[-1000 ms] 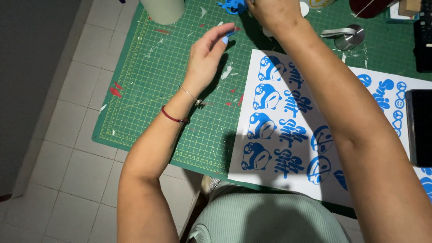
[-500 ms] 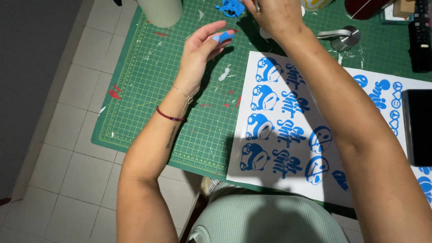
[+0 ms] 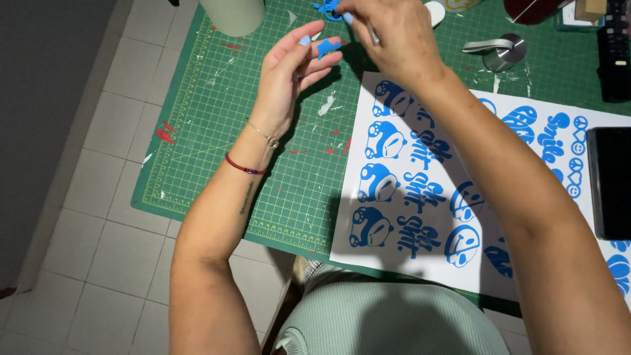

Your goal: The person uses a craft knife to remove excess vinyl from a sheet of blue printed decals, carefully lifting small pieces and sticking them to their hand and workspace.

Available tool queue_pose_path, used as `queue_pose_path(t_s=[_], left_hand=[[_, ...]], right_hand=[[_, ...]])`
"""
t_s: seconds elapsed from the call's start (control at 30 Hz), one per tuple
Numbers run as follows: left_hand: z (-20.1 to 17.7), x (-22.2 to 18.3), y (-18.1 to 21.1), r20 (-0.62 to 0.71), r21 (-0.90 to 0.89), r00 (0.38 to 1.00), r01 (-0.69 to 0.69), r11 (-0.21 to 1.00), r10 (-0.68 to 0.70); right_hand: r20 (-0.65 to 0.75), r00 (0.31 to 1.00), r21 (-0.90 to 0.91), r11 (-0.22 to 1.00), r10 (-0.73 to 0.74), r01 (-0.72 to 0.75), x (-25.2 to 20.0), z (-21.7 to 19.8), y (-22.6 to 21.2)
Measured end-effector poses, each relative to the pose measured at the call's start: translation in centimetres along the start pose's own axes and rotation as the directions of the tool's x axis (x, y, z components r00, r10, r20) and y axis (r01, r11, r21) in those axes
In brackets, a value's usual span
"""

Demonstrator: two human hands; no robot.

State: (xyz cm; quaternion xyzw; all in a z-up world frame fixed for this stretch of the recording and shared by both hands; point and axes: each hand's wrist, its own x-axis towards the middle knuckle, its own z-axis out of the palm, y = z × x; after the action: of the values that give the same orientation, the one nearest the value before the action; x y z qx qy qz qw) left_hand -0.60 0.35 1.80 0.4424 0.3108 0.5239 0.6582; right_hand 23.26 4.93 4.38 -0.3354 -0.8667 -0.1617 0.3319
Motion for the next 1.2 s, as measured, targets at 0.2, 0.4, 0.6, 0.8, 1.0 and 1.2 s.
queue_pose_path(t_s=[0.2,0.4,0.6,0.8,1.0,1.2], left_hand=[[0.3,-0.2,0.2,0.000,-0.050,1.000,0.030,0.998,-0.030],[0.4,-0.1,0.1,0.020,-0.056,0.999,0.029,0.998,-0.028],[0.7,-0.2,0.3,-0.080,-0.237,0.994,0.050,0.970,-0.071],[0.3,0.6,-0.6,-0.086,-0.263,0.993,0.061,0.963,-0.087],[2.1,-1.0,1.3,-0.111,-0.243,0.975,0.162,0.956,-0.193],[2.5,-0.4,-1.0,0.009,-0.266,0.966,0.251,0.931,-0.258]], right_hand=[[0.091,0.993,0.226,0.970,0.070,-0.089,-1.2,-1.9,-1.8],[0.113,0.990,0.236,0.965,0.086,-0.111,-2.3,-2.7,-3.0],[0.091,0.995,0.072,0.997,-0.034,0.028,-2.2,-3.7,-6.7],[-0.090,0.958,-0.208,0.946,-0.274,0.251,-0.6,-5.2,-11.1],[-0.001,0.885,-0.089,0.881,-0.466,0.464,-1.3,-4.7,-14.1],[0.276,0.902,0.014,0.940,-0.331,0.341,-3.5,-1.8,-15.4]])
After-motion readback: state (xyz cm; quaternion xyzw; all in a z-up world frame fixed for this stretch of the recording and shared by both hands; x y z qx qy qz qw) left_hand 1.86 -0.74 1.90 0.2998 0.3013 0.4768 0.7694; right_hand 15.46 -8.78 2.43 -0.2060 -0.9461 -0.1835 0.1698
